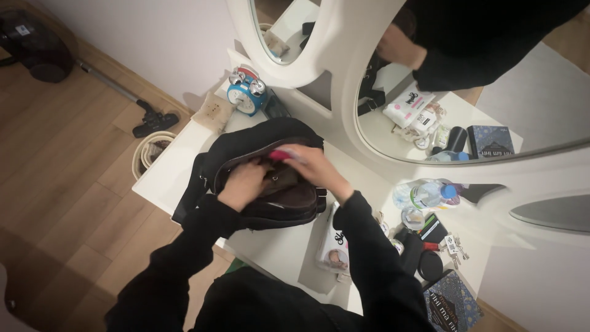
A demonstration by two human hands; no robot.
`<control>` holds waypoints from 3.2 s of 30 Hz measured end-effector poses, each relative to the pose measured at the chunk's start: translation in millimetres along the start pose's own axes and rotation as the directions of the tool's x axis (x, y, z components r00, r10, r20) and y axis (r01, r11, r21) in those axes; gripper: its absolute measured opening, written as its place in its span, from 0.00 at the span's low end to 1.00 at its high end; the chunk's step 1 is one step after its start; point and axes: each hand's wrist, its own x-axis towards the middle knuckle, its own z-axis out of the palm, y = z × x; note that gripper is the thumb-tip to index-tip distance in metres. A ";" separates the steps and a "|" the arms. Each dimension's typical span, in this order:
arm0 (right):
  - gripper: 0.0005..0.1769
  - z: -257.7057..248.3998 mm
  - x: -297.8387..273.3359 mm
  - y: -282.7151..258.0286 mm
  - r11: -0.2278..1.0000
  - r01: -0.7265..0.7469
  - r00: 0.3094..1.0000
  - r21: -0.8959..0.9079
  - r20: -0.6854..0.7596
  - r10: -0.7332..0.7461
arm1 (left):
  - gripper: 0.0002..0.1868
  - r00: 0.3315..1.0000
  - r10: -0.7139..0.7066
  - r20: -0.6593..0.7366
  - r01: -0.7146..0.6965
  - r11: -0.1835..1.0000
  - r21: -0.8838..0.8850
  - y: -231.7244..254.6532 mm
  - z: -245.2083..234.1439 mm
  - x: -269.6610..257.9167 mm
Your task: The person packs a black shoulder bag on a white vanity table. They place a cloth, a bottle, a lipstick, a small jar, a spray bottle, a wallet, a pack of wipes, a water bottle, a card, keys, a small box, and a book into the bag, then zip it closed.
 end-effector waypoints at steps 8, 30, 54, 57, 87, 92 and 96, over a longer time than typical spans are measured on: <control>0.16 65.9 23.8 61.8 0.604 0.218 0.896 -0.767 0.402 0.187 | 0.09 0.984 0.092 0.150 -0.100 0.994 0.048 6.9 -22.0 -11.4; 0.09 69.7 -14.8 152.0 0.462 0.320 0.940 -0.828 0.337 -0.047 | 0.05 0.985 0.126 -0.114 -0.095 0.964 0.247 -23.1 -11.8 -22.9; 0.11 150.9 18.2 86.6 0.590 -0.738 0.675 0.328 0.360 0.644 | 0.33 0.893 -0.383 -0.236 0.305 0.901 -0.309 -35.8 -38.6 -48.9; 0.15 144.9 17.3 61.1 0.636 -0.746 0.666 0.198 0.270 0.696 | 0.32 0.928 -0.280 -0.245 0.251 0.957 -0.142 -40.4 -40.8 -46.3; 0.20 20.4 -31.5 -1.3 0.332 -0.380 0.849 -0.863 -0.184 0.495 | 0.37 0.897 -0.209 -0.390 0.245 0.968 0.046 -43.5 -31.6 -38.1; 0.15 20.3 -25.8 4.9 0.643 -0.189 0.963 -0.742 -0.011 0.269 | 0.21 0.731 0.281 -0.622 -0.126 0.951 0.281 -25.1 -43.9 -37.8; 0.07 32.4 -3.3 6.2 0.798 0.034 0.933 -0.601 0.305 0.190 | 0.01 0.828 0.355 -0.433 -0.326 0.935 0.144 -26.5 -19.8 -31.8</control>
